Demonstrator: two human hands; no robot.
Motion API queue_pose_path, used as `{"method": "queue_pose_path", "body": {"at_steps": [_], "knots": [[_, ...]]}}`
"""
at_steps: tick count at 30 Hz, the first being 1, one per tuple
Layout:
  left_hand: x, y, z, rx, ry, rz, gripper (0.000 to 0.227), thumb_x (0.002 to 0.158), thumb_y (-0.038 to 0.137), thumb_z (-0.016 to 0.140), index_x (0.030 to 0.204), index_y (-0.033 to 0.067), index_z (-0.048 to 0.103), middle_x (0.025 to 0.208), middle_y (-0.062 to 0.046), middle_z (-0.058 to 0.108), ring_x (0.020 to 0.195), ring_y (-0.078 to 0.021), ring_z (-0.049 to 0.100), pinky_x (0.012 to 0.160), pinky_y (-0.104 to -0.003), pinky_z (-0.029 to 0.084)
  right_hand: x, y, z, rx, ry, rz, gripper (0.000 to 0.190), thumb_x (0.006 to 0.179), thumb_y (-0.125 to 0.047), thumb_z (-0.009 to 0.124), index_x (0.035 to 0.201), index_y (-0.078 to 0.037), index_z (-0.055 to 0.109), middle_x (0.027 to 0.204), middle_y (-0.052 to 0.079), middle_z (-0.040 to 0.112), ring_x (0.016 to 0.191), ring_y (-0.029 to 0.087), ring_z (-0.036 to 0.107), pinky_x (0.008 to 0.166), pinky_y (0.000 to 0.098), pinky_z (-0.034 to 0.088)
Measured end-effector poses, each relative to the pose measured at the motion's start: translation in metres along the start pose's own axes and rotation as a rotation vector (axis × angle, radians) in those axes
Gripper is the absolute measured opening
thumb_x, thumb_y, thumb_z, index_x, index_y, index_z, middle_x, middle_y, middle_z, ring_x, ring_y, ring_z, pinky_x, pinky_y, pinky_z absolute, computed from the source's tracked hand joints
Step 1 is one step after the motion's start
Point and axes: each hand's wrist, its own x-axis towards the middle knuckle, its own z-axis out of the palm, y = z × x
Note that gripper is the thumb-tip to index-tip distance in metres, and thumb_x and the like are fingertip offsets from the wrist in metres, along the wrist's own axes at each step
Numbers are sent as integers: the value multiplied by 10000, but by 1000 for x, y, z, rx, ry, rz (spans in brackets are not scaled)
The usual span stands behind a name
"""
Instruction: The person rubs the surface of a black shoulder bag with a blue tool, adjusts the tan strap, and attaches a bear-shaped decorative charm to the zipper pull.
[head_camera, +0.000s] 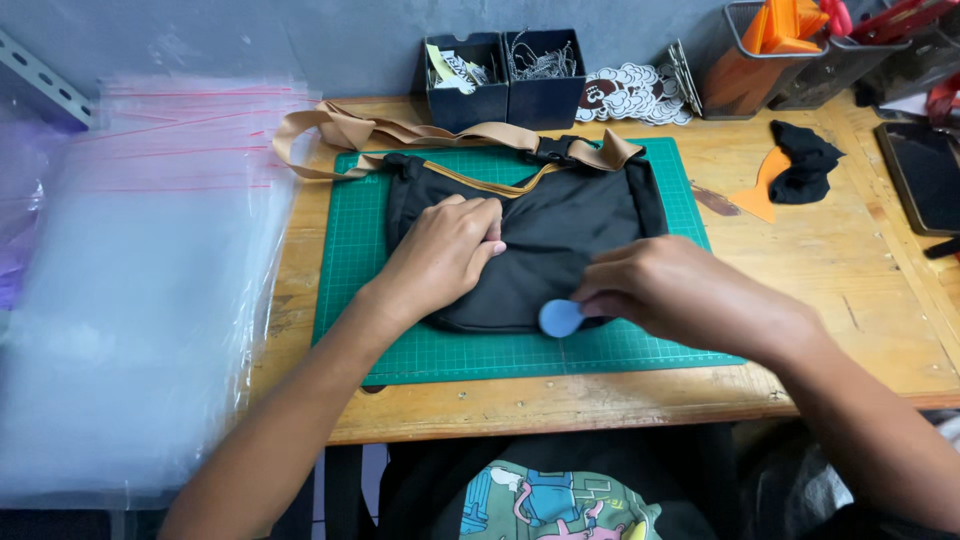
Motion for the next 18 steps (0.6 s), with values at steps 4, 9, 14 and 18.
{"method": "queue_pose_path", "body": {"at_steps": [4, 9, 14, 18], "knots": [[2, 4, -6, 2, 0, -9, 161, 1054, 101, 749, 1034, 95, 589, 962, -115, 748, 860, -412, 672, 742, -537, 489, 36, -23, 46, 31, 180, -263, 160, 1127, -175, 711, 980, -115, 690, 864, 67, 683, 777, 397, 682, 691, 475, 491], [2, 7, -18, 33, -36, -6, 93, 1076, 101, 670, 1115, 79, 589, 860, -171, 750, 933, -458, 777, 821, -541, 632, 13, -17, 30, -131, 31, 96, 55, 1029, -298, 785, 974, -301, 777, 813, -52, 756, 841, 308, 797, 718, 498, 631], [3, 3, -15, 5, -9, 13, 135, 1058, 120, 710, 1125, 74, 603, 899, -175, 757, 955, -470, 774, 840, -552, 632, -8, 2, -9, -180, -100, 288, 54, 1001, -270, 791, 980, -221, 794, 1006, -25, 890, 942, 388, 838, 745, 560, 666], [3, 2, -17, -10, 6, 32, 172, 998, 147, 802, 1032, 94, 641, 904, -144, 744, 964, -455, 762, 854, -538, 632, 30, -20, 25, -78, 54, 42, 61, 994, -289, 827, 1006, -247, 785, 894, -16, 829, 922, 356, 813, 725, 518, 647]]}}
